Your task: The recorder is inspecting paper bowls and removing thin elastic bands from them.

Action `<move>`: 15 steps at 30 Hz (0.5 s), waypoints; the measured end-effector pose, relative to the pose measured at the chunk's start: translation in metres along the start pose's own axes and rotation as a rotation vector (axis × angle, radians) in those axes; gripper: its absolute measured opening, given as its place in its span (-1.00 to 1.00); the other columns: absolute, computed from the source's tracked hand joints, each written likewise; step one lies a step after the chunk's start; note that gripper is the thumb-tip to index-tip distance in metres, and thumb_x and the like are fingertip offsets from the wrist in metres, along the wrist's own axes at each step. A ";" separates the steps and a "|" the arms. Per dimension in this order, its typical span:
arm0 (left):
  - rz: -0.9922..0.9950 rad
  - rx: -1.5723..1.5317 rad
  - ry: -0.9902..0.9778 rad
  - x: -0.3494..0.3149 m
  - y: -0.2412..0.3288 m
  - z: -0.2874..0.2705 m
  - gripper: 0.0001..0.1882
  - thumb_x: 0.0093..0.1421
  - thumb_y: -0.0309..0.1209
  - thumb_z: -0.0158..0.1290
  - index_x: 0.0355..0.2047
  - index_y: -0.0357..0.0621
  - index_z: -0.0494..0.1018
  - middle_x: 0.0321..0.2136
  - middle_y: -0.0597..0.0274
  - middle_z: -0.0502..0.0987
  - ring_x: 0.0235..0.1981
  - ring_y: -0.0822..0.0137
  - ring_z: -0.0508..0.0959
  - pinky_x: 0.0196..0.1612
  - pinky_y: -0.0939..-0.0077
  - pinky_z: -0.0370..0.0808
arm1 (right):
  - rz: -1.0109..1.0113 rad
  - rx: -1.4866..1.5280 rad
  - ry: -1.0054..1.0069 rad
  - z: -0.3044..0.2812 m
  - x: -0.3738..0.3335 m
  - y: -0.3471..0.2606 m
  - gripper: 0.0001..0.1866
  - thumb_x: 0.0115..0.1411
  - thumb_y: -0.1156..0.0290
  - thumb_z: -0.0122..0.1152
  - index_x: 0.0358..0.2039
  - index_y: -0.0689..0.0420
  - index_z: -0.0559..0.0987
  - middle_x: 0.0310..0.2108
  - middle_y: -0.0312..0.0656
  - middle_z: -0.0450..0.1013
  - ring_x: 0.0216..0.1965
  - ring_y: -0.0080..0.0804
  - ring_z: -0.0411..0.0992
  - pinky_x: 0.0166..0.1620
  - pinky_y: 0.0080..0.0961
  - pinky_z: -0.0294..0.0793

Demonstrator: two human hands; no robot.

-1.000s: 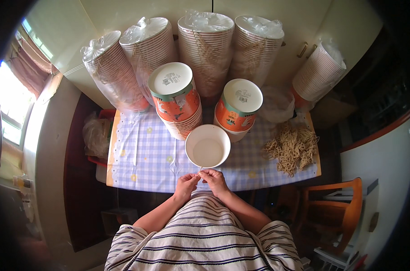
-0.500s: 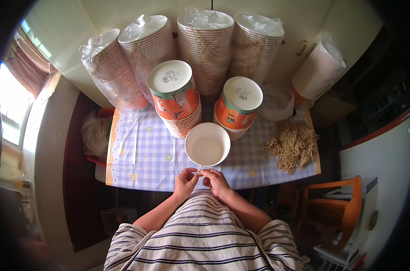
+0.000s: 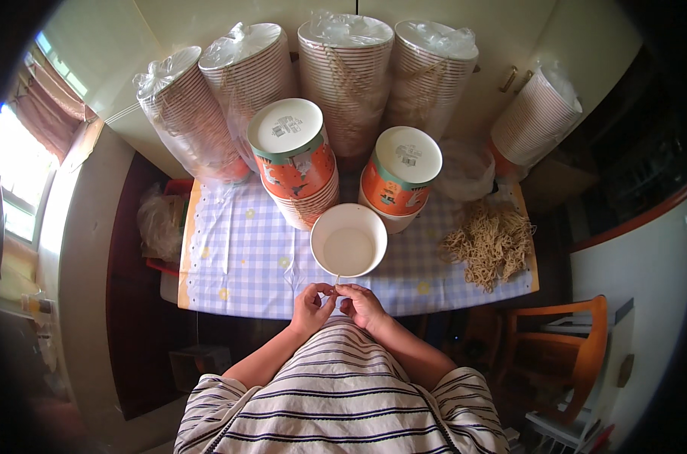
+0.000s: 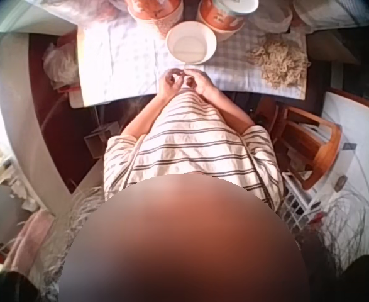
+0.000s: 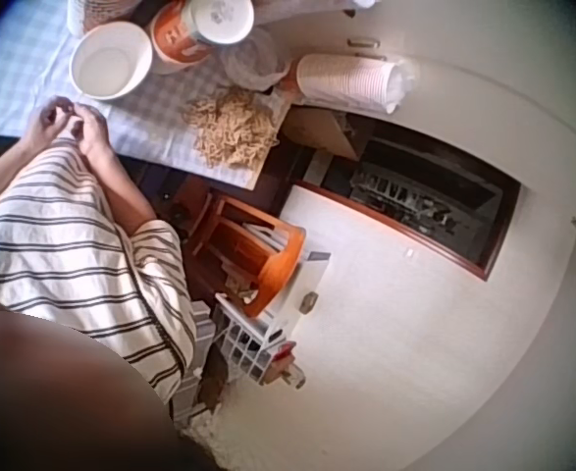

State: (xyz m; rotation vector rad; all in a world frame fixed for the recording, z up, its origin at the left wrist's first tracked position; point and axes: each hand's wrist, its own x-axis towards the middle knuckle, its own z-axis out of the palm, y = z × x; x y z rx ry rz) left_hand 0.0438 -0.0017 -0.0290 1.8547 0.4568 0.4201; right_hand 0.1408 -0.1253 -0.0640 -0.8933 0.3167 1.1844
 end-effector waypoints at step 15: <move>0.108 0.043 0.068 0.001 -0.003 0.005 -0.86 0.08 -0.53 0.15 -0.32 -0.10 0.56 -0.52 0.24 0.54 -0.68 0.47 0.40 -0.59 0.59 0.35 | -0.023 -0.030 0.022 0.002 -0.005 -0.004 -0.86 0.13 0.38 0.24 -0.31 0.12 0.56 -0.41 -0.31 0.52 -0.58 -0.64 0.27 -0.45 -0.67 0.28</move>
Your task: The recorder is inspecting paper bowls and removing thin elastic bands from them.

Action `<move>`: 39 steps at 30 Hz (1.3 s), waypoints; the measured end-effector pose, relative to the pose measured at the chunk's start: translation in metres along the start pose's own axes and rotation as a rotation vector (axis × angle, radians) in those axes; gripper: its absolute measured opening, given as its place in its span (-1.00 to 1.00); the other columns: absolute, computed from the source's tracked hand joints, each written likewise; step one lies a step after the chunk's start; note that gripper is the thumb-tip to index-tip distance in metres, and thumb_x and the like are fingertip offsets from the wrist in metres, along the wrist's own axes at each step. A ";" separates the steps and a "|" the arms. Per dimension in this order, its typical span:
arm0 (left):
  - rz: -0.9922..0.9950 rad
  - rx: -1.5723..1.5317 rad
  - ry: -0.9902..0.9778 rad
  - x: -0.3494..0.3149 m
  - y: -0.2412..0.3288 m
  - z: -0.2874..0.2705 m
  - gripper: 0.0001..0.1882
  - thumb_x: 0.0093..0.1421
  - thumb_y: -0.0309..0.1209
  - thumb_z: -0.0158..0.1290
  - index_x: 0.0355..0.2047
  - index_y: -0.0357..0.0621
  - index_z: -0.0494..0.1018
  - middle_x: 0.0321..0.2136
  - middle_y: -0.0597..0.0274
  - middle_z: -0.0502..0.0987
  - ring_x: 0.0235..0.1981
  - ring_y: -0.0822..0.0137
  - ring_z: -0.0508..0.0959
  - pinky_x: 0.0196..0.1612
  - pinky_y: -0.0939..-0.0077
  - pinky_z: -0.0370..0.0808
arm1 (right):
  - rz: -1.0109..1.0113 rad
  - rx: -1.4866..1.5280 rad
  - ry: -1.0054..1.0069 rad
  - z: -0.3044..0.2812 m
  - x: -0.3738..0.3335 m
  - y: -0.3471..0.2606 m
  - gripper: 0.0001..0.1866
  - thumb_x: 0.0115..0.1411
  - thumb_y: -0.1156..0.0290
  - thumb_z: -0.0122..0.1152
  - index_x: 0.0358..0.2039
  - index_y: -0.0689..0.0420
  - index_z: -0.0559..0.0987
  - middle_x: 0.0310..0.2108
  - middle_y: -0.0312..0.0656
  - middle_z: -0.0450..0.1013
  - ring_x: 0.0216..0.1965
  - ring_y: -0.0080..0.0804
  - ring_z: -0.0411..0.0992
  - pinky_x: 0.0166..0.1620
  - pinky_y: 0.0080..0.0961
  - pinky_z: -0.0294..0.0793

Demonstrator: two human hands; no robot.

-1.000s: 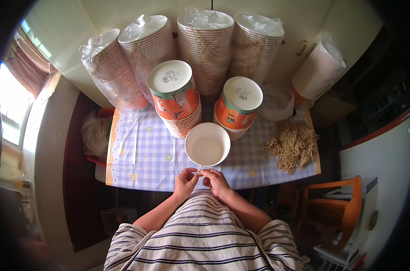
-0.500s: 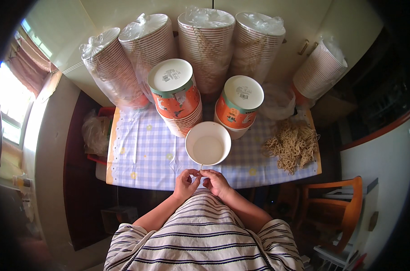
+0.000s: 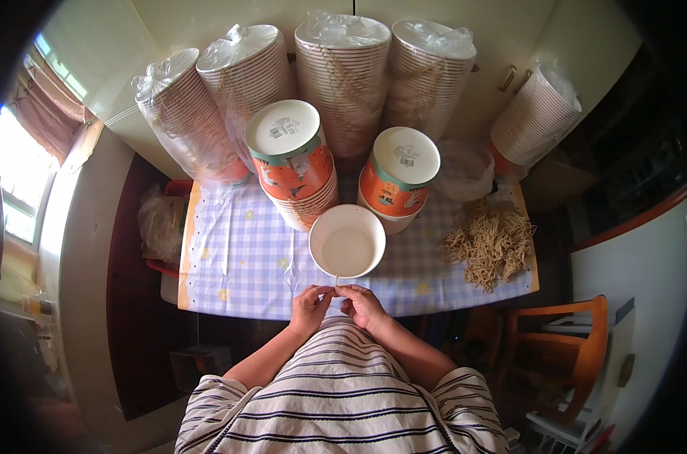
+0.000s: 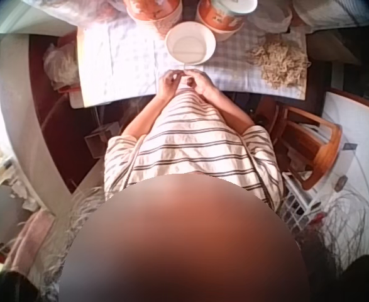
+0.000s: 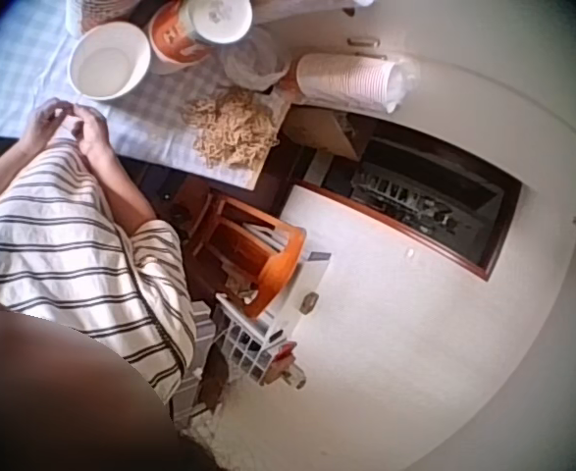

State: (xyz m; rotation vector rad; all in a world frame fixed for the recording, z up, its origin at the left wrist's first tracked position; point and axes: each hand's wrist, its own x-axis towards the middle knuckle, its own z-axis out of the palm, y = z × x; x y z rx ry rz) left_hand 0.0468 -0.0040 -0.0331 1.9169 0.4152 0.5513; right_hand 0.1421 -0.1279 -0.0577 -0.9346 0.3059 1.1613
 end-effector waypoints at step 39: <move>-0.400 -0.334 -0.049 0.001 -0.020 0.013 -0.86 0.18 -0.45 0.13 -0.34 -0.31 0.53 -0.57 0.44 0.50 -0.56 0.68 0.38 -0.53 0.77 0.30 | -0.259 -0.284 -0.010 0.000 0.002 -0.005 -0.84 0.18 0.30 0.21 -0.32 0.12 0.56 -0.44 -0.38 0.48 -0.54 -0.72 0.25 -0.44 -0.75 0.24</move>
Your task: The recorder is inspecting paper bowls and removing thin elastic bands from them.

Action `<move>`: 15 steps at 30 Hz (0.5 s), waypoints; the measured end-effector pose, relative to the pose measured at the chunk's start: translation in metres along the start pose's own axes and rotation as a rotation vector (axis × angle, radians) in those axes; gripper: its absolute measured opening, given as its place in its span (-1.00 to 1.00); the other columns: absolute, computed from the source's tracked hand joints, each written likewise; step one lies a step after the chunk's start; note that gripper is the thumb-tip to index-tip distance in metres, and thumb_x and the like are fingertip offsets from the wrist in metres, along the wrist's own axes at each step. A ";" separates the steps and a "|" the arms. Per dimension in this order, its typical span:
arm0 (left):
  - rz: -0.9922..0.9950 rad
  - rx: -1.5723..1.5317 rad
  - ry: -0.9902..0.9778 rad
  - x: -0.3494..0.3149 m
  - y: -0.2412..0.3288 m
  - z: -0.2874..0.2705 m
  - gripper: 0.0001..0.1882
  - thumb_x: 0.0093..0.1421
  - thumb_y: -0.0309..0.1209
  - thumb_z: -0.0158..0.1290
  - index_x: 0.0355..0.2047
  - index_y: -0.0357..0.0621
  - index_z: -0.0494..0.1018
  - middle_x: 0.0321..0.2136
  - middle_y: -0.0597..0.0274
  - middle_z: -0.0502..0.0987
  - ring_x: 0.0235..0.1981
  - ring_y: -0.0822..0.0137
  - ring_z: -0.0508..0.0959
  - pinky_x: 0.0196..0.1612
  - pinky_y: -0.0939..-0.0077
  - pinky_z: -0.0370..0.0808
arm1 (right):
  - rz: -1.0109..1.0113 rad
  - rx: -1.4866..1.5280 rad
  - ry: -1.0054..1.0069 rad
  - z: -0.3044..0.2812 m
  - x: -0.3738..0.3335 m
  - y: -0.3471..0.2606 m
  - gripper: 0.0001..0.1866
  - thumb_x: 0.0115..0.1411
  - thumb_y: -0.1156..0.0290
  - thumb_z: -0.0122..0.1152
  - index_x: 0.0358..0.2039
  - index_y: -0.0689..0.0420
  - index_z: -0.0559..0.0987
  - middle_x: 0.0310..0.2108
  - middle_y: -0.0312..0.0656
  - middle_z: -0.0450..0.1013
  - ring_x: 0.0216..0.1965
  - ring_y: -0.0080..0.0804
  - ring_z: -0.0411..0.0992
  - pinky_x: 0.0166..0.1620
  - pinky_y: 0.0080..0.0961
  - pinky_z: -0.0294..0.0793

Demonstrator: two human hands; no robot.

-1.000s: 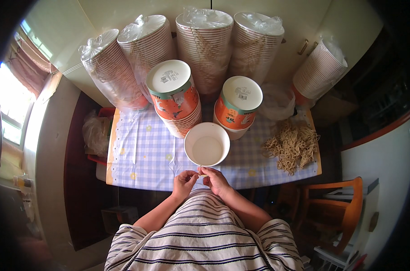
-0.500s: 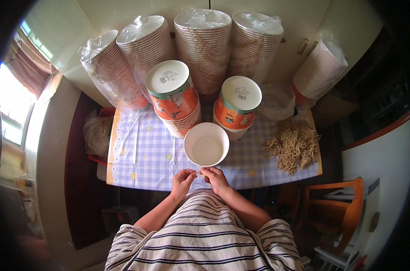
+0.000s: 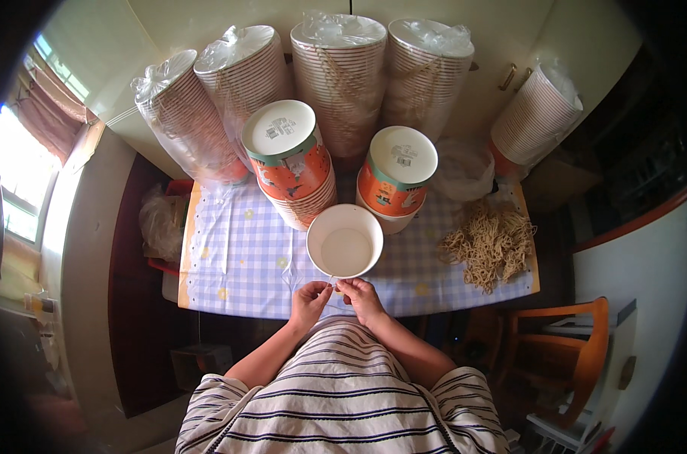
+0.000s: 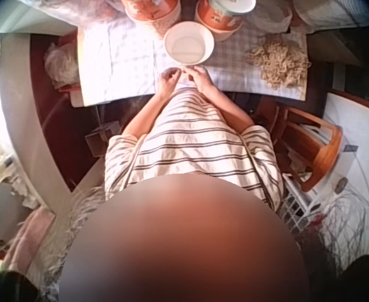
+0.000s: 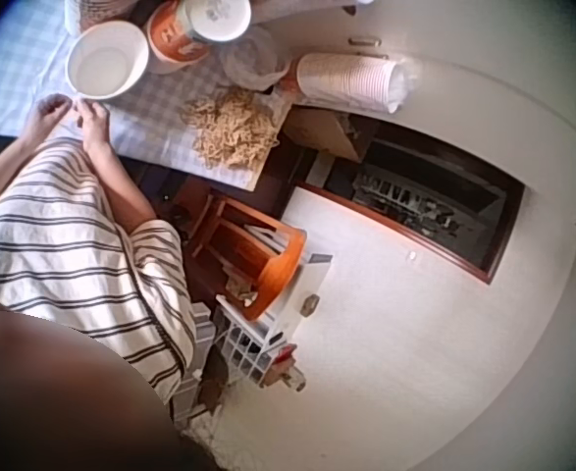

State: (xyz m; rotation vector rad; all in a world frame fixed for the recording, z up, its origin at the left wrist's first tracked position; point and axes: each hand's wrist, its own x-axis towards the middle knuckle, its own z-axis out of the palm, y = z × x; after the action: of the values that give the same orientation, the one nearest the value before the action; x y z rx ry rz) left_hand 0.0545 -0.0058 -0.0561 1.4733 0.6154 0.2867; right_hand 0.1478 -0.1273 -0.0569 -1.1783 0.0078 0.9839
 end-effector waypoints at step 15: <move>-0.054 0.051 0.022 -0.005 0.009 -0.008 -0.87 0.18 -0.45 0.12 -0.37 -0.31 0.53 -0.58 0.45 0.50 -0.59 0.71 0.36 -0.57 0.78 0.26 | 0.050 0.043 -0.013 0.004 -0.005 -0.001 -0.84 0.22 0.32 0.14 -0.21 0.06 0.54 -0.43 -0.37 0.48 -0.56 -0.72 0.26 -0.46 -0.77 0.25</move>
State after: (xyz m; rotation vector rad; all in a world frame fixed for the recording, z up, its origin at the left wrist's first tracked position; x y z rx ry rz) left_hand 0.0474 -0.0009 -0.0458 1.5020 0.6834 0.2465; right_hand 0.1434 -0.1269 -0.0522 -1.1368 0.0487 1.0305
